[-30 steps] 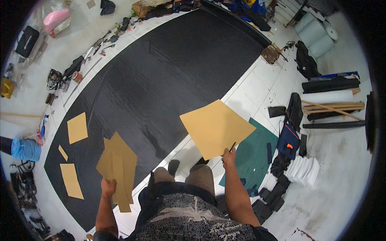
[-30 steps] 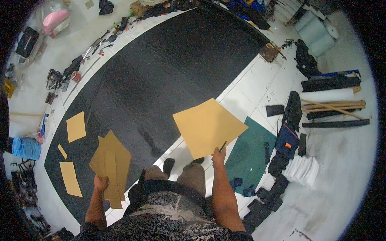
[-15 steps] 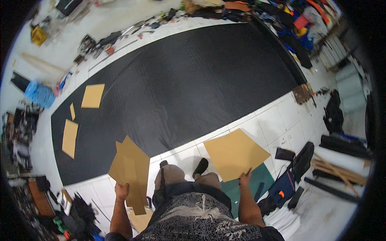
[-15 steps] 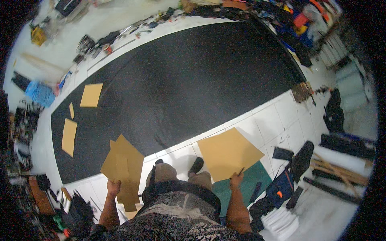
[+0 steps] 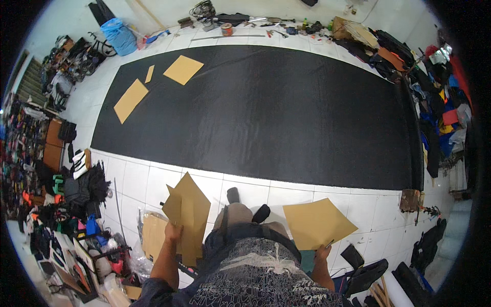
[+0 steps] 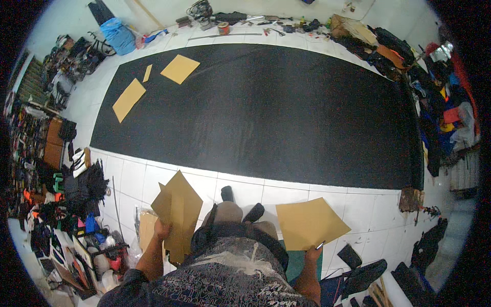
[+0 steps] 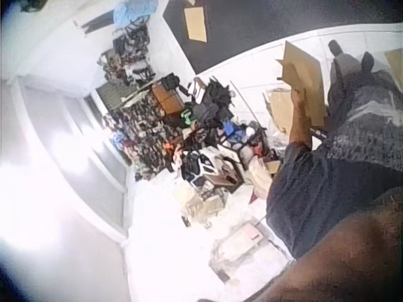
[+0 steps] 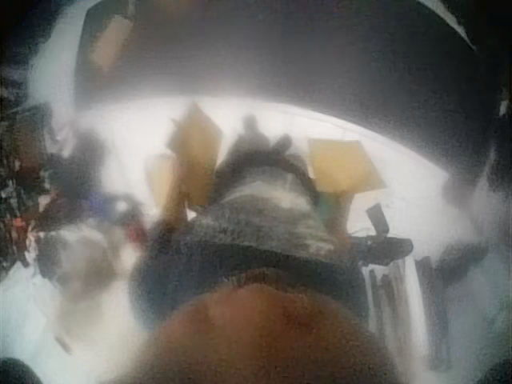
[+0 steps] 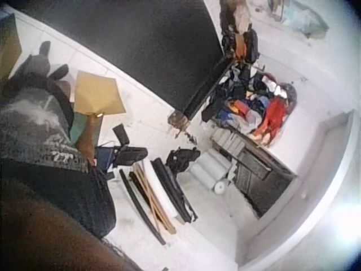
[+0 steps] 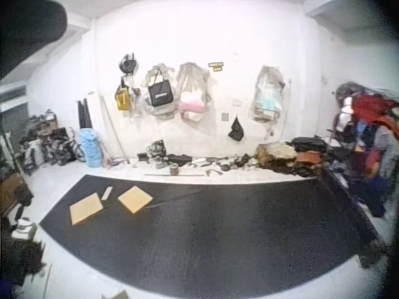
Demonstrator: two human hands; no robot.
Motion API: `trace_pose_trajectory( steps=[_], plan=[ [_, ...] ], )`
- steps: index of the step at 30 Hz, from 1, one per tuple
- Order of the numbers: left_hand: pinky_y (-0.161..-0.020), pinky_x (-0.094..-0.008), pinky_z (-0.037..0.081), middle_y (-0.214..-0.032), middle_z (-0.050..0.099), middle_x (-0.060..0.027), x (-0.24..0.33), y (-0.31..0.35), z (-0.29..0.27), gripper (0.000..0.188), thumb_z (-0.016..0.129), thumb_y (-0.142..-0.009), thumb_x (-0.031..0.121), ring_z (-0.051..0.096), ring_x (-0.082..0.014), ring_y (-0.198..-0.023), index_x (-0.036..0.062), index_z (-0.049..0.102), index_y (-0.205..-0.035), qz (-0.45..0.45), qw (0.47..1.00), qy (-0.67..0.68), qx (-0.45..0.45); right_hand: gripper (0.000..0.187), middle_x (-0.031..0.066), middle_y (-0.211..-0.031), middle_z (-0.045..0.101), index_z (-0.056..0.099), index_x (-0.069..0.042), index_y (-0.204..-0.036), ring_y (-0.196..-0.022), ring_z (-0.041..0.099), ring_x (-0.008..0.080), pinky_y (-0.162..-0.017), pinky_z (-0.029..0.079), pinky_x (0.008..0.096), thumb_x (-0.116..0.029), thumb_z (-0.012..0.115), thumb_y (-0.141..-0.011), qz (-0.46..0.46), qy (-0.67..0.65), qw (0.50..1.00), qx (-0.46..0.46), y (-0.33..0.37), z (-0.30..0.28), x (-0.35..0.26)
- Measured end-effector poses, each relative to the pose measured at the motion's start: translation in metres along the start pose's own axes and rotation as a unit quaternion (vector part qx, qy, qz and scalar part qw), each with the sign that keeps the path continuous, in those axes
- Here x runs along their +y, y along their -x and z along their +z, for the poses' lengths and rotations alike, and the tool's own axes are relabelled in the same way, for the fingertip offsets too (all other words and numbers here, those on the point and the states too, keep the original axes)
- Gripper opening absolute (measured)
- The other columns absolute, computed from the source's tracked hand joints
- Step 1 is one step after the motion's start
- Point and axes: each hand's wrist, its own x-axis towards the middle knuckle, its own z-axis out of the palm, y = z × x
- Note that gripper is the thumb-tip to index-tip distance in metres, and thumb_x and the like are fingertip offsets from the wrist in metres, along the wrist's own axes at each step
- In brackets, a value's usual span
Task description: The person sits on a black floor mat and uses a pen to mark lines on several tan cardboard pieces. They repeatedly pick up, align, and place the pieces, then gather them into a stack and move them aside.
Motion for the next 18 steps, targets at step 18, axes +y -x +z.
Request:
trace_pose_trajectory(
  steps=[18],
  plan=[
    [-0.089, -0.0423, 0.048, -0.111, 0.064, -0.0190, -0.037, 0.037, -0.010, 0.053, 0.068, -0.073, 0.023, 0.060, -0.0369, -0.106, 0.0087, 0.055, -0.123, -0.065, 0.997, -0.012, 0.033, 0.037, 0.0174, -0.105, 0.055, 0.036, 0.002, -0.121, -0.088, 0.060, 0.0274, -0.074, 0.051, 0.0378, -0.004, 0.045, -0.086, 0.073, 0.072, 0.992, -0.070, 0.017, 0.046, -0.050]
  ],
)
